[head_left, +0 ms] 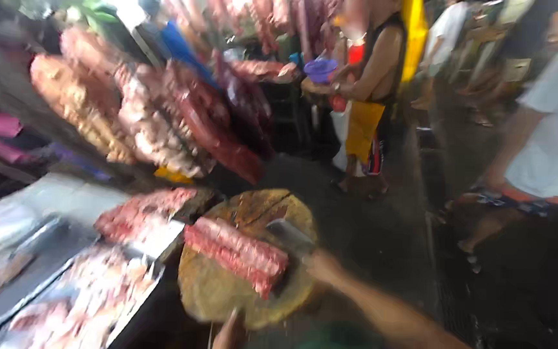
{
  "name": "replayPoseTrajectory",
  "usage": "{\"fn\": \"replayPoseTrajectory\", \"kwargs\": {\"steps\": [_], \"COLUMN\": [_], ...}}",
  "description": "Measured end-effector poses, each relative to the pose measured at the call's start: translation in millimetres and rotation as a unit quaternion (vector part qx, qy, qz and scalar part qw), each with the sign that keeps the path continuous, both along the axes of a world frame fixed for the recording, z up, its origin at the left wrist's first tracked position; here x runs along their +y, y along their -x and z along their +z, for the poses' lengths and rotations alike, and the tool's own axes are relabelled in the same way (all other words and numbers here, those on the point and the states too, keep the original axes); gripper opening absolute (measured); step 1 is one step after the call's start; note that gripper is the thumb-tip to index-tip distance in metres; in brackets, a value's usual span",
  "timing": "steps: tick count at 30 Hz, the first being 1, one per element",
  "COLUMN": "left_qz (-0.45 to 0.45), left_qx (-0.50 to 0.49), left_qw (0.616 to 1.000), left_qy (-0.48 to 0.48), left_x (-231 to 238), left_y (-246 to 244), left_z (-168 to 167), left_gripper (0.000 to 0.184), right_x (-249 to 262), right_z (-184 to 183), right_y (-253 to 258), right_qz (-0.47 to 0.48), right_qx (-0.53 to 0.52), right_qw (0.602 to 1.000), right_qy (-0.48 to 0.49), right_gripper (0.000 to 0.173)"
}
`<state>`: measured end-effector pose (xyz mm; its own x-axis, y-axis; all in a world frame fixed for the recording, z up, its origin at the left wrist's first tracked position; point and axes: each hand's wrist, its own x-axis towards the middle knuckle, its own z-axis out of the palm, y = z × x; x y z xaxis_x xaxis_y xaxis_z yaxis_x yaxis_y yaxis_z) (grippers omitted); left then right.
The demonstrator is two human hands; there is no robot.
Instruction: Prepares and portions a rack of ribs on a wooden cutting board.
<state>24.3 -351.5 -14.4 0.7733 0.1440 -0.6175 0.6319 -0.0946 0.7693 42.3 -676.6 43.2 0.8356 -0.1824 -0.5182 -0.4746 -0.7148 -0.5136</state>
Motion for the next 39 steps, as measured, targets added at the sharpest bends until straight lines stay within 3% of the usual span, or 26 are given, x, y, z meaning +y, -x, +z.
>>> {"fn": "replayPoseTrajectory", "kwargs": {"steps": [2,4,7,10,12,15,19,22,25,29,32,34,36,39], "left_qz": [0.032,0.058,0.008,-0.051,-0.047,-0.073,-0.107,-0.127,-0.121,-0.103,-0.123,-0.2,-0.294,-0.348], "left_qx": [-0.012,0.012,0.042,0.014,-0.052,-0.107,-0.097,-0.11,-0.073,-0.087,-0.188,-0.235,-0.224,-0.159], "left_qw": [0.999,0.998,0.995,0.965,0.956,0.976,0.988,0.985,0.989,0.985,0.961,0.931,0.901,0.881], "left_qy": [0.001,-0.014,-0.094,-0.256,-0.285,-0.174,-0.05,-0.037,-0.054,-0.106,-0.16,-0.197,-0.229,-0.278], "left_x": [-5.7,-3.1,16.9,34.4,38.8,39.8,31.7,19.5,8.2,3.5,13.2,17.8,11.7,-17.9], "left_y": [-6.0,-5.8,-9.3,-11.7,-22.7,-58.6,-132.8,-167.6,-179.3,-167.8,-130.9,-93.5,-59.7,-41.8], "left_z": [-24.1,-27.1,-34.5,-34.1,-13.4,9.6,-3.2,-17.8,-7.2,9.5,12.1,11.0,12.4,9.4], "left_gripper": [0.047,0.043,0.042,0.034,0.038,0.056,0.083,0.087,0.104,0.103,0.072,0.055,0.065,0.097], "right_x": [-6.2,-10.6,-11.4,-7.4,-1.8,0.6,20.6,40.1,66.8,99.4,111.3,110.1,101.9,80.5], "right_z": [11.4,9.0,-13.8,-6.1,1.5,8.8,30.5,35.2,40.2,36.5,26.9,16.9,3.7,-10.5], "right_y": [-7.1,-12.7,-20.6,-2.9,23.7,64.6,91.9,106.5,114.7,117.7,114.8,114.8,111.4,96.8], "right_qz": [-0.019,-0.041,-0.084,-0.075,-0.069,-0.048,-0.071,-0.105,-0.15,-0.233,-0.277,-0.288,-0.279,-0.193], "right_qx": [0.037,0.093,0.144,0.095,0.047,0.012,-0.019,-0.029,-0.022,0.025,0.044,0.037,0.047,0.105], "right_qw": [0.996,0.971,0.934,0.957,0.966,0.983,0.995,0.994,0.988,0.968,0.95,0.942,0.944,0.974], "right_qy": [-0.076,-0.215,-0.317,-0.265,-0.244,-0.178,-0.062,-0.014,-0.011,-0.089,-0.14,-0.168,-0.169,-0.049], "right_gripper": [0.062,0.055,0.043,0.041,0.045,0.061,0.046,0.044,0.043,0.051,0.054,0.05,0.045,0.042]}}
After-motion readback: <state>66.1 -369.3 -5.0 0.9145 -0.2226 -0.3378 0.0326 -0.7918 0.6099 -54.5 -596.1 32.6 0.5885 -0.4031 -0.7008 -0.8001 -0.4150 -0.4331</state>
